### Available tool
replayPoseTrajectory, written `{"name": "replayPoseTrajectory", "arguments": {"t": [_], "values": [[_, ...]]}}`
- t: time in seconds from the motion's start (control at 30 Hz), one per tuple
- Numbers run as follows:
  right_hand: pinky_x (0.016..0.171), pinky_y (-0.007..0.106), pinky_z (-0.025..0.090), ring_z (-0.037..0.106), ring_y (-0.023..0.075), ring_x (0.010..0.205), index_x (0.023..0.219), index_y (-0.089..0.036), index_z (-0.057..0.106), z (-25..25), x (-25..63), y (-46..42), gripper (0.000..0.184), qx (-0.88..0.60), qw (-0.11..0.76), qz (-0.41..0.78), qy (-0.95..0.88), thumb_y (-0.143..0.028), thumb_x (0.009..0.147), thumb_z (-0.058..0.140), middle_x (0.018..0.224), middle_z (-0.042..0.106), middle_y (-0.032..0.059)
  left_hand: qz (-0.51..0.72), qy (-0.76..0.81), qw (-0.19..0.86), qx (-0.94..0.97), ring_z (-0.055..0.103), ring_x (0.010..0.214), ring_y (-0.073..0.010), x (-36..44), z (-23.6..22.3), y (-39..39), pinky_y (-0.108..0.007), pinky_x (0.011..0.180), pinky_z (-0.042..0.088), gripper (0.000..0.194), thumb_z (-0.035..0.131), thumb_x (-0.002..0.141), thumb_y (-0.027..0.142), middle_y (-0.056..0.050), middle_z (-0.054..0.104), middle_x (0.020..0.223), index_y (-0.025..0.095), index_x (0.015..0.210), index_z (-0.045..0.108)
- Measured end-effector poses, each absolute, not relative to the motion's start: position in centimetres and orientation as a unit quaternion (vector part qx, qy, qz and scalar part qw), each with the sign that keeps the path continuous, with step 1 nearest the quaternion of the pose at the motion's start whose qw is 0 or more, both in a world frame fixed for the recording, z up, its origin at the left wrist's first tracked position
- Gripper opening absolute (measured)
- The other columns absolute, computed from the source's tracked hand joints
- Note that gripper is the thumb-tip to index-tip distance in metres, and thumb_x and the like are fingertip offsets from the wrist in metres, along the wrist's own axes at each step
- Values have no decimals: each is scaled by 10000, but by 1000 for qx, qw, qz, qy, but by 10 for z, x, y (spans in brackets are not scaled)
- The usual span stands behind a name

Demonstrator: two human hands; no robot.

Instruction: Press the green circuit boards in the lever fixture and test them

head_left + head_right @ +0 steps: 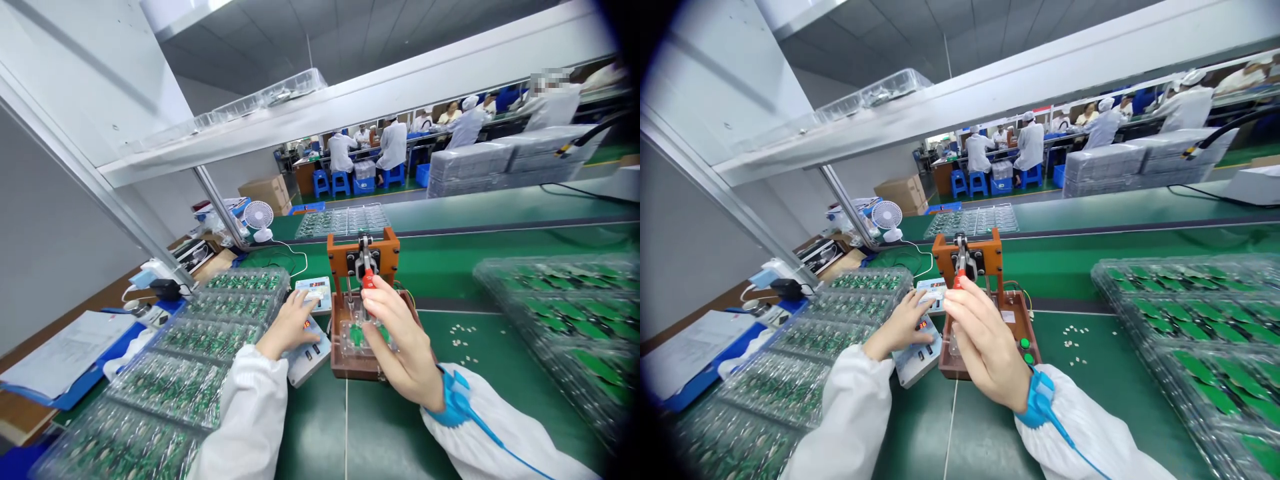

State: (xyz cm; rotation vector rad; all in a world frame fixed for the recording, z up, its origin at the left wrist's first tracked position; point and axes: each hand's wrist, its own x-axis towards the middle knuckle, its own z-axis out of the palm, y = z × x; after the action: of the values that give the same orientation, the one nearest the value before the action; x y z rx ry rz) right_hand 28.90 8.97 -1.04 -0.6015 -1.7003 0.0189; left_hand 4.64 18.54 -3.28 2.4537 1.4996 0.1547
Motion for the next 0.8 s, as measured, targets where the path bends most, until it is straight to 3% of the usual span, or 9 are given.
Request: {"name": "replayPoseTrajectory", "arguments": {"t": [0.03,0.1,0.3,0.63,0.8], "values": [[1188,549,497,403,283,1512,1586,-346,393,-10,289,89,751,-262,619,11,-740,20,945,532,1473,604,37,-10,527,141,838,126,1574,-446,43,-38,194,-615,1245,249,1010,924,650,352,-186,227,1693,212,1537,463],[1182,558,501,406,292,1510,1582,-356,396,-9,290,89,743,-261,617,15,-743,12,950,527,1463,614,34,-79,523,161,833,-30,1578,-443,40,-46,206,-613,1266,176,1178,935,609,468,-179,76,1720,209,1601,354],[1216,526,466,380,268,1527,1583,-335,394,-8,290,89,747,-253,618,18,-744,32,946,527,1472,599,40,-111,502,178,839,-83,1563,-462,39,-49,214,-624,1265,139,1273,860,576,728,-167,19,1723,211,1613,333],[1208,540,473,390,272,1521,1574,-331,408,-8,288,91,741,-255,623,16,-739,32,941,538,1434,619,56,-136,507,184,831,-107,1560,-471,39,-56,217,-648,1256,128,1251,854,587,728,-130,-1,1732,268,1619,317],[1176,574,500,397,296,1516,1567,-340,413,-6,288,89,727,-261,623,14,-737,22,947,532,1439,620,61,-127,516,191,825,-86,1577,-420,37,-45,211,-574,1284,125,1230,892,639,572,-131,1,1728,226,1638,264]]}}
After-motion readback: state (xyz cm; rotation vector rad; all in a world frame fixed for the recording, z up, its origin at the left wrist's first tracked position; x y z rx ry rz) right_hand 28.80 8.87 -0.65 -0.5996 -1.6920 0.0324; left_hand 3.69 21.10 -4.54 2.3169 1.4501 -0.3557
